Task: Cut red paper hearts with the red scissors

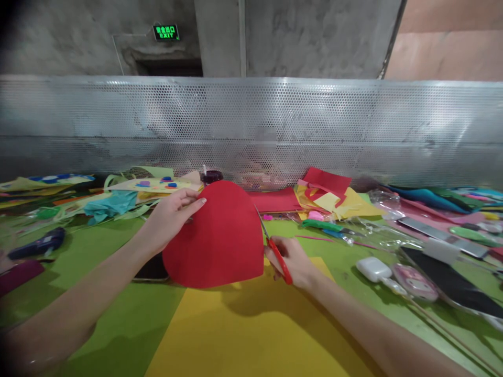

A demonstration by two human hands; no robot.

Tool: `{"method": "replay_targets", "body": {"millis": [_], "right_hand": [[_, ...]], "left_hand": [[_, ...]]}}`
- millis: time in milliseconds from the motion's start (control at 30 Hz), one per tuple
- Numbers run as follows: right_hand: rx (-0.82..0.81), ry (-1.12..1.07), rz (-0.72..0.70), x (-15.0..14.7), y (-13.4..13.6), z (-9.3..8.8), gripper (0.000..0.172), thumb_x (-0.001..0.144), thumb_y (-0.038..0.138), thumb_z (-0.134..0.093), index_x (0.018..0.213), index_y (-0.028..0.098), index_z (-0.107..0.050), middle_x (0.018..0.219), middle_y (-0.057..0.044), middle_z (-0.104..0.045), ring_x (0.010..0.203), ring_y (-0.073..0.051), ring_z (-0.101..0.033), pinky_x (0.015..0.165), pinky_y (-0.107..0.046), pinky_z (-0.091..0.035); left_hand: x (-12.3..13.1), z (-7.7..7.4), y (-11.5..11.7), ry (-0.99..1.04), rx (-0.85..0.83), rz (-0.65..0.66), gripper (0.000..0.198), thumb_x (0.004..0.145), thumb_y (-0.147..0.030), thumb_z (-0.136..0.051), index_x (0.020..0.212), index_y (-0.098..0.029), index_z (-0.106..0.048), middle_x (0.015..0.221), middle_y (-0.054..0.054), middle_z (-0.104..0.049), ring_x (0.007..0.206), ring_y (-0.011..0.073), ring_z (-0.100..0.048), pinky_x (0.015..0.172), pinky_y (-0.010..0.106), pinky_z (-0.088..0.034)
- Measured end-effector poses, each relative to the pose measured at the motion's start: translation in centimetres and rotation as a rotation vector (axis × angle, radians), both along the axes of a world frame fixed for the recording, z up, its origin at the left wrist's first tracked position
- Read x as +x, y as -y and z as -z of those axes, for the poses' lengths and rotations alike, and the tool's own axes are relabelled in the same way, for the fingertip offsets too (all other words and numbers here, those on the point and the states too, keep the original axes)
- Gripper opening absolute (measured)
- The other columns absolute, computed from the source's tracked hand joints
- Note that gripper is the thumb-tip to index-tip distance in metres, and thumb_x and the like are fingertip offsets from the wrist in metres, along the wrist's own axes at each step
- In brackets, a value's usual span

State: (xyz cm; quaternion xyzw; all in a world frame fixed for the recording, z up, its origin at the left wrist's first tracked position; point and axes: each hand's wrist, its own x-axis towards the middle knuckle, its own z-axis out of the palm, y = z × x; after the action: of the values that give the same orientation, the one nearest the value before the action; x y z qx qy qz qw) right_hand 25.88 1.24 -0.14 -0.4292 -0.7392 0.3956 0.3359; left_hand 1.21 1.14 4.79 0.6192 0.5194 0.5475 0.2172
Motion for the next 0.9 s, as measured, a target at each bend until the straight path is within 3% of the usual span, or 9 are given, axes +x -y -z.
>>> {"method": "replay_targets", "body": {"millis": [900], "right_hand": [[0.001,0.020,0.030,-0.17,0.18,-0.20,0.022,0.074,0.035,-0.048,0.061,0.019,-0.040,0.045,0.007,-0.038,0.038,-0.009,-0.044,0.039,-0.021,-0.043]], "left_hand": [[-0.06,0.11,-0.07,-0.017,0.011,-0.020,0.026,0.075,-0.042,-0.055,0.087,-0.019,-0.054,0.076,0.002,-0.061,0.069,0.0158,-0.056,0.058,0.026,-0.043]]}}
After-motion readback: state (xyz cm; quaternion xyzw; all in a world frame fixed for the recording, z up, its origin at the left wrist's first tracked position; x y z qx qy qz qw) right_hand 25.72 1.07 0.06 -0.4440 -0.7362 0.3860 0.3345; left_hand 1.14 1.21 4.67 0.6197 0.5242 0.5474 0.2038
